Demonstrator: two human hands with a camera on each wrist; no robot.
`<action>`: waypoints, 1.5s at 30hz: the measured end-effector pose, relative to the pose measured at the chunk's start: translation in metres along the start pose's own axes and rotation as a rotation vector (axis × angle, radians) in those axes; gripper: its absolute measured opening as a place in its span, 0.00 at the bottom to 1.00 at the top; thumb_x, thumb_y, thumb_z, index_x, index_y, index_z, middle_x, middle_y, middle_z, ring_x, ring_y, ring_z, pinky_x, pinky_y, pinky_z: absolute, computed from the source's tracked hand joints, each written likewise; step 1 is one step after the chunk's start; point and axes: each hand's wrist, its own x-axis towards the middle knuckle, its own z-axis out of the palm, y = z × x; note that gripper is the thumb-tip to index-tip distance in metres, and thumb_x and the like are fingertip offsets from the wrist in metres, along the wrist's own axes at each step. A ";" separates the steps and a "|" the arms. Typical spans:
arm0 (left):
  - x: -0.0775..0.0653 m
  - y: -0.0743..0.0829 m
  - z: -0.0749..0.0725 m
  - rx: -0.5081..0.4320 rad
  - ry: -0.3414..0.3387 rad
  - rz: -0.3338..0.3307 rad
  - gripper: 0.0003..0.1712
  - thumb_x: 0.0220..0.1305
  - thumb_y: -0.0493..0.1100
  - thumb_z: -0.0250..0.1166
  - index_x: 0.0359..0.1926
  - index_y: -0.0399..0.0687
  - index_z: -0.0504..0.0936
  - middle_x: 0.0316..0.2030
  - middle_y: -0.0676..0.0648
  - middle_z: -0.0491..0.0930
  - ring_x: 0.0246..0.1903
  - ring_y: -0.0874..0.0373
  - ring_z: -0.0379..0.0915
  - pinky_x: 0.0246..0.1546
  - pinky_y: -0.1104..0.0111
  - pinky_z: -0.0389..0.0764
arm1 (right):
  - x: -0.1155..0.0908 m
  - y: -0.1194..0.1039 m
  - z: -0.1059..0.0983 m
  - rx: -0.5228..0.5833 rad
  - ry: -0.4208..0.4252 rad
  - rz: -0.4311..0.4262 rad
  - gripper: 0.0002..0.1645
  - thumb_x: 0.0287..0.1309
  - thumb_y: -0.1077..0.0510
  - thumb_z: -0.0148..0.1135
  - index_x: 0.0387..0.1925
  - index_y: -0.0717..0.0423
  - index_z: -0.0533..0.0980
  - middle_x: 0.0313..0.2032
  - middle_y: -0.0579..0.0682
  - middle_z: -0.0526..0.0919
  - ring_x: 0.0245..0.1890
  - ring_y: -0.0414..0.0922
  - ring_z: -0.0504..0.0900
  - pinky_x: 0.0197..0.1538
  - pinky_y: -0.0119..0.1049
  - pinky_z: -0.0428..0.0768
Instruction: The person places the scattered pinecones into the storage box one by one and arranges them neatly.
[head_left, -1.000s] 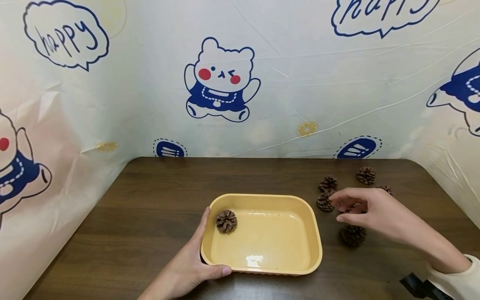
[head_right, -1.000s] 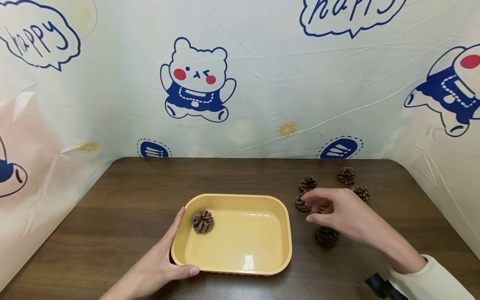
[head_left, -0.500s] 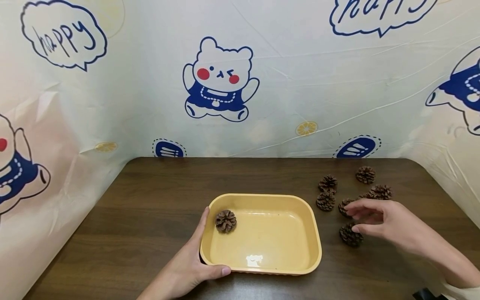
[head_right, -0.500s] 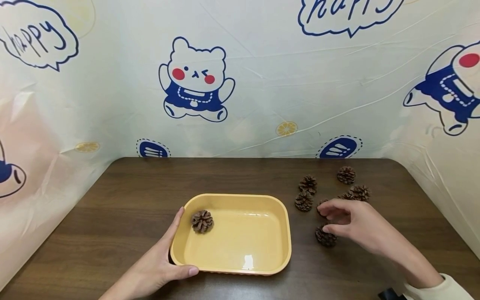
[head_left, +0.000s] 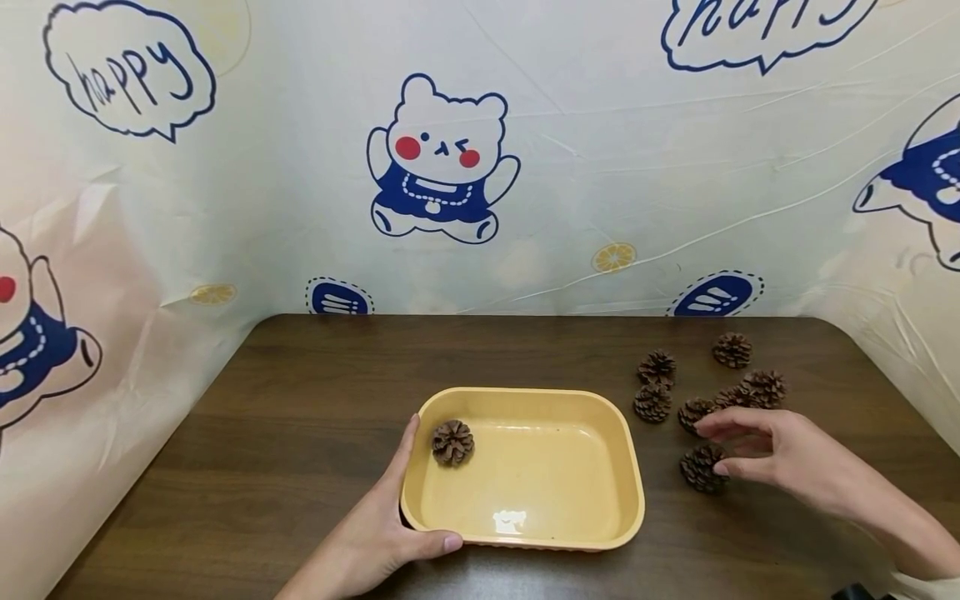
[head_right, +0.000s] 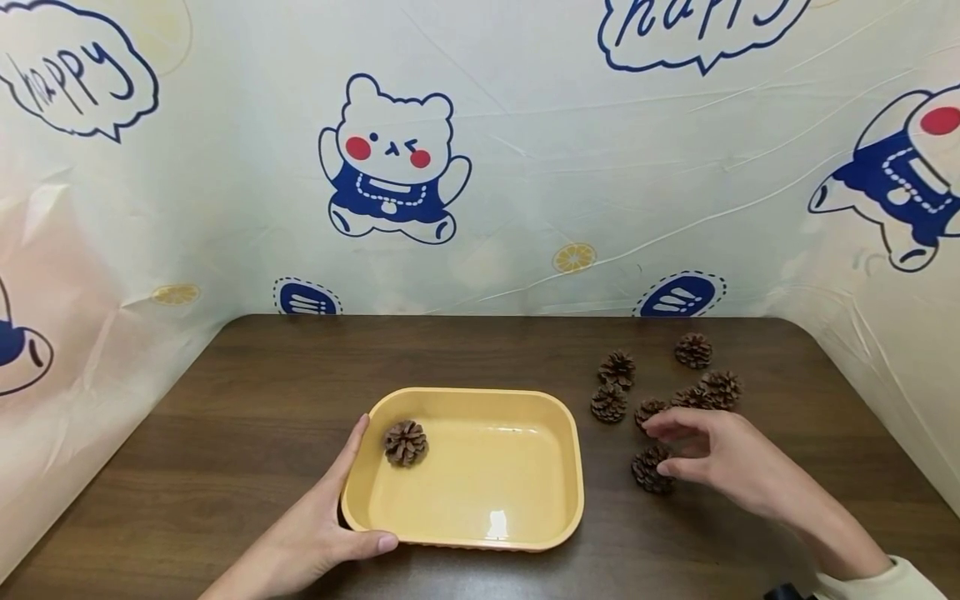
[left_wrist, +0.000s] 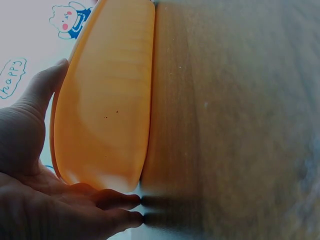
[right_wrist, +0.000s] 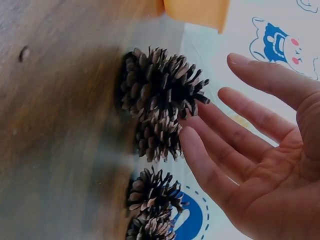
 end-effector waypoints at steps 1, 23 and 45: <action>0.000 0.000 0.000 0.005 0.003 -0.002 0.82 0.46 0.56 0.86 0.85 0.70 0.32 0.84 0.47 0.51 0.75 0.52 0.59 0.69 0.80 0.58 | 0.000 0.002 0.000 0.010 -0.005 0.001 0.26 0.60 0.60 0.75 0.59 0.62 0.80 0.56 0.62 0.86 0.45 0.26 0.84 0.43 0.28 0.85; 0.001 0.001 -0.001 0.034 0.001 -0.003 0.81 0.47 0.57 0.85 0.85 0.69 0.32 0.84 0.47 0.50 0.75 0.51 0.59 0.71 0.76 0.60 | -0.002 0.016 0.009 -0.093 0.017 0.030 0.28 0.53 0.55 0.80 0.57 0.55 0.83 0.58 0.63 0.85 0.45 0.23 0.81 0.46 0.30 0.85; 0.001 0.000 0.000 0.040 0.007 -0.015 0.81 0.46 0.57 0.86 0.85 0.72 0.32 0.83 0.47 0.53 0.72 0.53 0.63 0.70 0.76 0.61 | -0.003 0.018 0.009 -0.180 0.025 -0.002 0.28 0.51 0.58 0.80 0.56 0.55 0.84 0.56 0.62 0.86 0.46 0.25 0.80 0.46 0.32 0.85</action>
